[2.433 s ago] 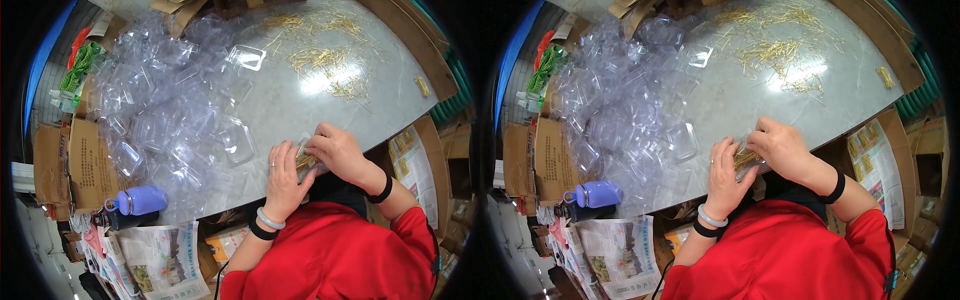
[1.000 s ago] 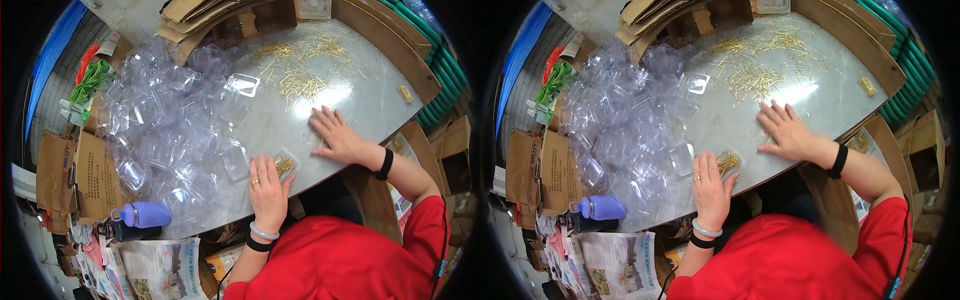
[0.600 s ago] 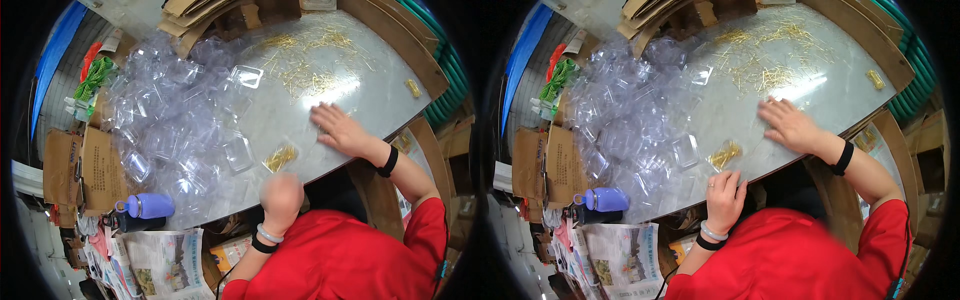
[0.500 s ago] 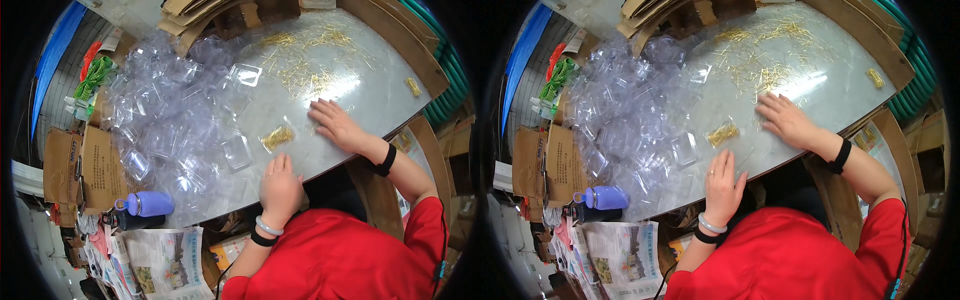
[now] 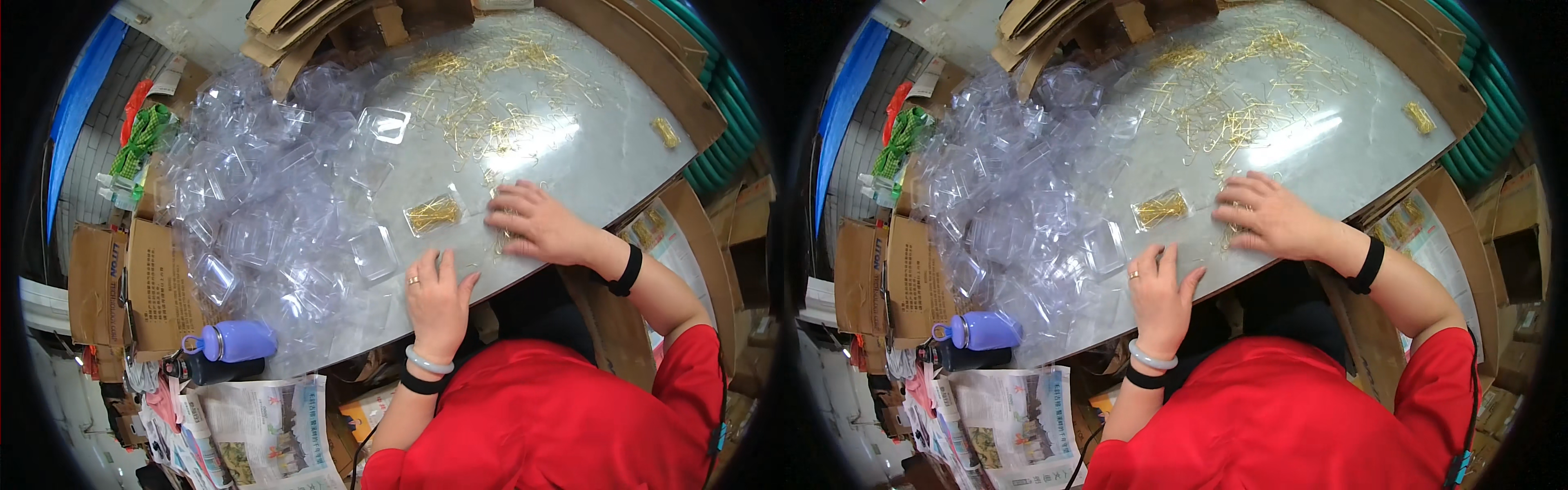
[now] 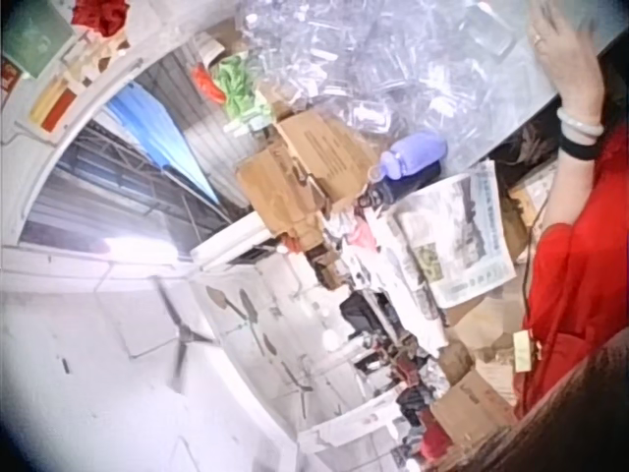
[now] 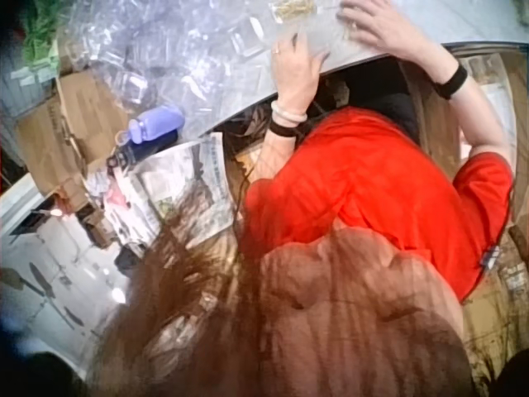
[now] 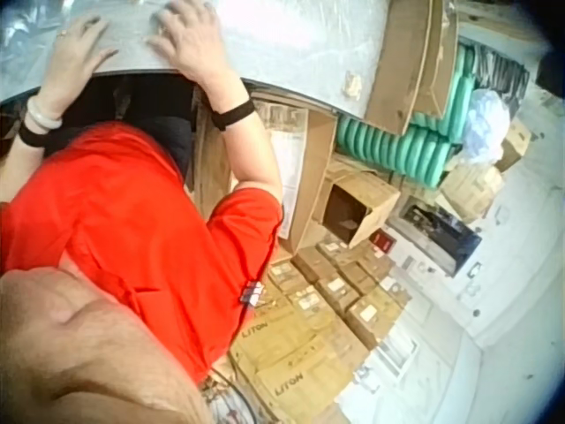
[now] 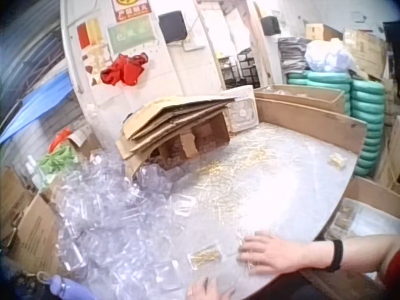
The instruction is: The recorder is sorting small gold-colored metal pins and placing them into clear plastic containers at a workstation.
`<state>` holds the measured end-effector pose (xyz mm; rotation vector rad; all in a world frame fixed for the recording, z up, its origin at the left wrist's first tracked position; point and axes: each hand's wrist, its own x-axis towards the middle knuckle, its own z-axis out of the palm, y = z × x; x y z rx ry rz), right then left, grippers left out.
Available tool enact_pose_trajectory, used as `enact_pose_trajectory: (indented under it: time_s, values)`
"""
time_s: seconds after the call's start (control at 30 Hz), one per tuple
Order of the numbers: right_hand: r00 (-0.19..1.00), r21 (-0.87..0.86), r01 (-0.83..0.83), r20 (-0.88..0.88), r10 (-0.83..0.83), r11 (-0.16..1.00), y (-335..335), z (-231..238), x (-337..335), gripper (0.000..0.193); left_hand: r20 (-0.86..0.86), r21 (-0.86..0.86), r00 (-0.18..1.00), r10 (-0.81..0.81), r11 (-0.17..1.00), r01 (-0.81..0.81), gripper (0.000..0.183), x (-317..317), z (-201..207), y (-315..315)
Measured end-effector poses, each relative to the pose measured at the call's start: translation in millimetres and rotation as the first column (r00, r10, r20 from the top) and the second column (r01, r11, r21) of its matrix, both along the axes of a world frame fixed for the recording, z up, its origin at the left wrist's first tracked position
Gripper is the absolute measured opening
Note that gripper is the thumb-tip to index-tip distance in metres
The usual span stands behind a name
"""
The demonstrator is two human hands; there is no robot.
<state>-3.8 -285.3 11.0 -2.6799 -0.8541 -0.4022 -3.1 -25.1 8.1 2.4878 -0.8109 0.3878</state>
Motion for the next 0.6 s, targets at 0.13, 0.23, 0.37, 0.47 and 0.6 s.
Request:
enact_pose_trajectory:
  time_s: [0.13, 0.23, 0.37, 0.47, 0.6]
  values:
    - [0.939, 0.142, 0.340, 0.006, -0.345, 0.930, 6.8, -15.1, 5.1, 0.044, 0.010, -0.003, 0.999, 0.051, 0.999, -0.051, 0.030, -2.7, -6.8, 7.4]
    - [0.986, 0.177, 0.161, -0.073, -0.150, 0.971, 13.9, -10.3, 8.8, 0.040, 0.029, -0.048, 0.997, 0.068, 0.997, -0.066, 0.022, 3.0, -9.8, 2.5]
    - [0.990, 0.234, 0.023, -0.144, 0.012, 0.972, 18.6, -11.5, 12.9, 0.040, 0.034, -0.085, 0.998, 0.059, 0.995, -0.056, 0.018, 7.4, -11.9, -7.2]
    - [0.992, 0.301, 0.012, -0.125, 0.027, 0.953, 12.5, -13.5, 14.9, 0.047, 0.009, -0.074, 1.000, 0.024, 0.997, -0.023, 0.026, 7.0, -11.3, -4.2]
    - [1.000, 0.073, -0.004, 0.002, 0.004, 0.997, 17.6, 1.1, -2.6, 0.050, -0.024, -0.055, 0.997, -0.068, 0.996, 0.067, 0.049, 3.7, -8.8, 1.4]
